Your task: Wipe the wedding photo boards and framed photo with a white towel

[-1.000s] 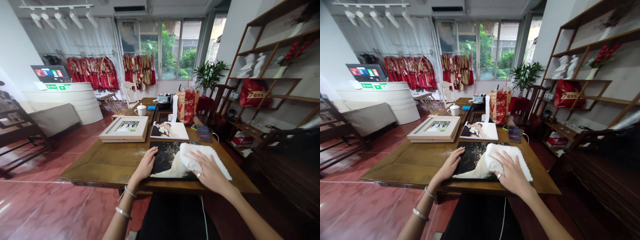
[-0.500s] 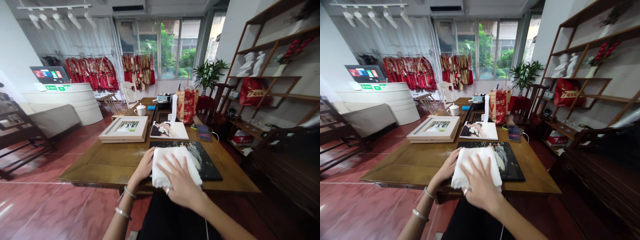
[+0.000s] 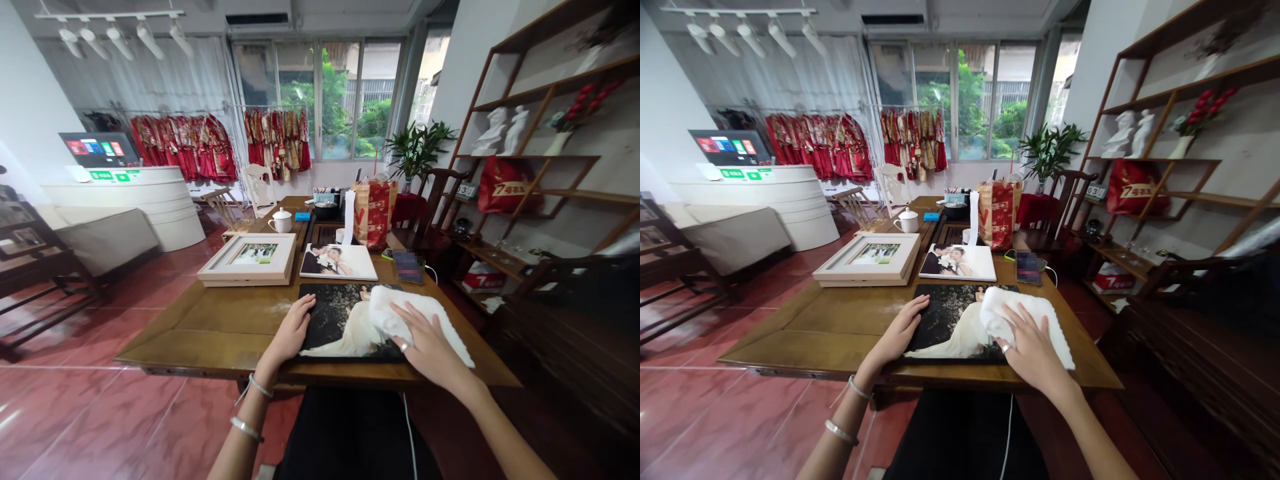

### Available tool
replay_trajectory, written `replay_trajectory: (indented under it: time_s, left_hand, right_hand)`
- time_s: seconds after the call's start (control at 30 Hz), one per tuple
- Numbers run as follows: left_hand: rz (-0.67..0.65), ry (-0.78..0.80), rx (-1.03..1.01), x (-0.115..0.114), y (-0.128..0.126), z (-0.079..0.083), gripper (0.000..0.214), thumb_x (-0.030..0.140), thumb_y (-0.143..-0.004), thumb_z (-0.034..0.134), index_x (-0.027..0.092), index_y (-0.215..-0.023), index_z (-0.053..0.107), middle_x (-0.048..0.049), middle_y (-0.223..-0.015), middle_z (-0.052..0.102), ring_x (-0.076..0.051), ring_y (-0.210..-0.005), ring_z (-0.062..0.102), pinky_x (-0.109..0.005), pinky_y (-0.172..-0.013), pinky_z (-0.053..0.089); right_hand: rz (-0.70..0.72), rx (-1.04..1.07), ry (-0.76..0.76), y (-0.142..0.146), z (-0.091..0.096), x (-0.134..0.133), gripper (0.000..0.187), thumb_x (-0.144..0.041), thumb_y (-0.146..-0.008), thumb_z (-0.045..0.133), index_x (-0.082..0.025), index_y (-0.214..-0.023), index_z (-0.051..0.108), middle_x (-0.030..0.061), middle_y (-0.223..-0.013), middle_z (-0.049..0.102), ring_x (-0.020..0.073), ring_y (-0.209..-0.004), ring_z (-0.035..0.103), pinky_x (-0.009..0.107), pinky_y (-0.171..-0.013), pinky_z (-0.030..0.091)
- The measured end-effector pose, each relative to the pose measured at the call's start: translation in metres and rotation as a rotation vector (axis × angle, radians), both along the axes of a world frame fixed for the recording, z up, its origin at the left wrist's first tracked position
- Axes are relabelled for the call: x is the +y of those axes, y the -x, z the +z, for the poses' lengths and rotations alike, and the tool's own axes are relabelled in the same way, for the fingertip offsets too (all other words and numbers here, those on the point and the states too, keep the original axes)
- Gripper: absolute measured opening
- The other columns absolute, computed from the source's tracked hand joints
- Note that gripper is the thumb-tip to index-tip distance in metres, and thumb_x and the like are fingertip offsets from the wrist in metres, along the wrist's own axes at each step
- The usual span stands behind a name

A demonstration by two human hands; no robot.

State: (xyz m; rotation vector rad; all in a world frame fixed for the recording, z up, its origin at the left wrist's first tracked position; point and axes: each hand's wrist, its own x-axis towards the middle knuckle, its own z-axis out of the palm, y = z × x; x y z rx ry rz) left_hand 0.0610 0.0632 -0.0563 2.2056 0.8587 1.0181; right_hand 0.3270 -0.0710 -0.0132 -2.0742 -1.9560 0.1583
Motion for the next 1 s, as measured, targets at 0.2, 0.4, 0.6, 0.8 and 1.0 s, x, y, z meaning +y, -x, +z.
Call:
replay_trajectory:
  time_s: [0.2, 0.4, 0.6, 0.8, 1.0]
  left_hand:
    - [-0.016, -0.005, -0.008, 0.001, 0.001, 0.000, 0.035, 0.018, -0.090, 0.037, 0.022, -0.121, 0.052, -0.0073, -0.137, 0.046, -0.017, -0.131, 0.037, -0.041, -0.112, 0.025]
    - [-0.013, -0.014, 0.014, 0.002, 0.000, -0.001, 0.037, 0.017, -0.089, 0.035, 0.019, -0.122, 0.051, -0.0094, -0.138, 0.044, -0.018, -0.131, 0.037, -0.043, -0.112, 0.025]
    - [0.005, -0.010, 0.034, 0.004, 0.001, -0.003, 0.037, 0.019, -0.089, 0.036, 0.016, -0.123, 0.051, -0.0123, -0.137, 0.044, -0.019, -0.130, 0.038, -0.041, -0.112, 0.026]
    - [-0.003, -0.005, 0.008, 0.002, 0.001, -0.002, 0.036, 0.018, -0.089, 0.037, 0.019, -0.122, 0.052, -0.0093, -0.138, 0.045, -0.019, -0.130, 0.038, -0.042, -0.112, 0.026]
    - [-0.025, -0.015, -0.022, 0.003, 0.001, -0.004, 0.036, 0.017, -0.089, 0.036, 0.020, -0.122, 0.052, -0.0084, -0.137, 0.046, -0.018, -0.131, 0.037, -0.042, -0.112, 0.025]
  right_hand:
    - [0.058, 0.078, 0.111, 0.019, 0.026, 0.068, 0.050, -0.043, -0.090, 0.032, -0.019, -0.133, 0.045, 0.0081, -0.147, 0.030, 0.0324, -0.137, 0.013, 0.065, -0.103, 0.003]
    - [0.173, 0.117, 0.175, 0.075, 0.061, 0.124, 0.057, -0.053, -0.087, 0.035, -0.014, -0.123, 0.055, 0.0151, -0.135, 0.047, 0.0345, -0.124, 0.039, 0.054, -0.104, 0.020]
    - [0.260, 0.126, 0.238, 0.112, 0.078, 0.145, 0.058, -0.056, -0.084, 0.040, -0.012, -0.116, 0.061, 0.0144, -0.127, 0.055, 0.0306, -0.115, 0.050, 0.038, -0.097, 0.035]
    - [0.178, 0.103, 0.192, 0.080, 0.059, 0.128, 0.060, -0.058, -0.085, 0.034, -0.017, -0.126, 0.053, 0.0129, -0.135, 0.048, 0.0342, -0.123, 0.040, 0.053, -0.102, 0.023]
    - [-0.013, 0.060, 0.147, 0.022, 0.038, 0.094, 0.059, -0.050, -0.090, 0.026, -0.013, -0.135, 0.041, 0.0144, -0.144, 0.033, 0.0335, -0.133, 0.025, 0.061, -0.103, 0.011]
